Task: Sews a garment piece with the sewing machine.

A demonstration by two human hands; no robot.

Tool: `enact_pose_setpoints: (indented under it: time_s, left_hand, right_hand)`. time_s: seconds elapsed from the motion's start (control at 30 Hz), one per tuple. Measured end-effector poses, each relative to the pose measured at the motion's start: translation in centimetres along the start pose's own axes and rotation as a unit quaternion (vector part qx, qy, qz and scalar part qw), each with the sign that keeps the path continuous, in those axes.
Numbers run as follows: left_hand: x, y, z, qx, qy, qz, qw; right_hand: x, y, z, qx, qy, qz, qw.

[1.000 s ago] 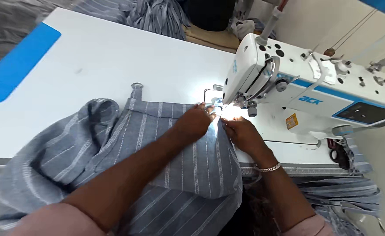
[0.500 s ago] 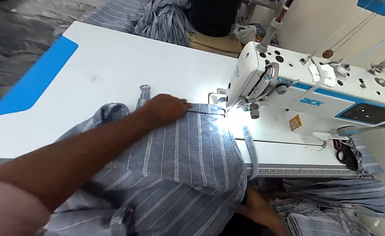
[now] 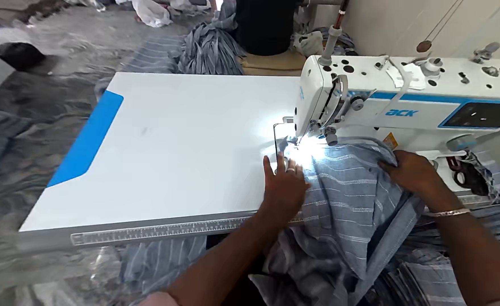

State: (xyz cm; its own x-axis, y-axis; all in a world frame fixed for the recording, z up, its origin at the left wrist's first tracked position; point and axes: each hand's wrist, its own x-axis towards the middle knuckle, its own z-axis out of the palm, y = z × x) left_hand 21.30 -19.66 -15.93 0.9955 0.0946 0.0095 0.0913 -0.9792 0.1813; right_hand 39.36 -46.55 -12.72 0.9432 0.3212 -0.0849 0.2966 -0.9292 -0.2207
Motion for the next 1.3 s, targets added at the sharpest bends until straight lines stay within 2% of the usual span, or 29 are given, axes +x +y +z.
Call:
enact_pose_setpoints:
  time_s: [0.1,0.2,0.27,0.33,0.4,0.47,0.6,0.8,1.0,1.3]
  left_hand:
    - [-0.2,-1.4,1.8,0.023,-0.004,-0.007,1.0]
    - [-0.2,-2.6,2.0,0.007,-0.01,0.004,1.0]
    - [0.9,-3.5,1.8,0.002,0.0,0.007,1.0]
    - [2.3,-4.4,1.5,-0.006,0.006,0.014,1.0]
    - [3.2,-5.4,1.1,-0.015,-0.011,0.019,1.0]
    - [3.4,-6.0,0.8,-0.014,-0.022,0.023,0.999]
    - [1.4,-4.3,0.5,-0.022,-0.023,0.019,0.999]
    - [-3.5,-2.3,1.9,-0.032,-0.01,0.031,0.999]
    - [-2.2,-3.2,1.3,-0.03,-0.011,0.021,0.999]
    - [2.1,-4.6,1.1,-0.036,-0.018,-0.018,0.999]
  right_hand:
    - [-2.9,-0.6,0.7,-0.007,0.088,-0.008,0.996]
    - [-9.4,-6.0,1.2,0.069,0.153,-0.036,0.985]
    - [-13.2,-10.6,4.4,0.166,0.124,-0.1,0.973]
    - [-14.6,-13.3,8.0,0.223,0.041,-0.123,0.966]
    - [-14.5,-14.1,10.5,0.213,0.07,-0.119,0.967]
    - [-14.5,-14.5,11.2,0.195,0.095,-0.108,0.97]
    - [-14.7,-14.4,10.1,0.207,0.033,-0.081,0.974]
    - [-14.4,-13.9,10.1,0.276,0.022,-0.066,0.959]
    - [-11.9,-14.3,9.0,0.213,0.053,-0.138,0.966]
    - [-6.1,-14.3,8.5,0.157,0.047,-0.235,0.958]
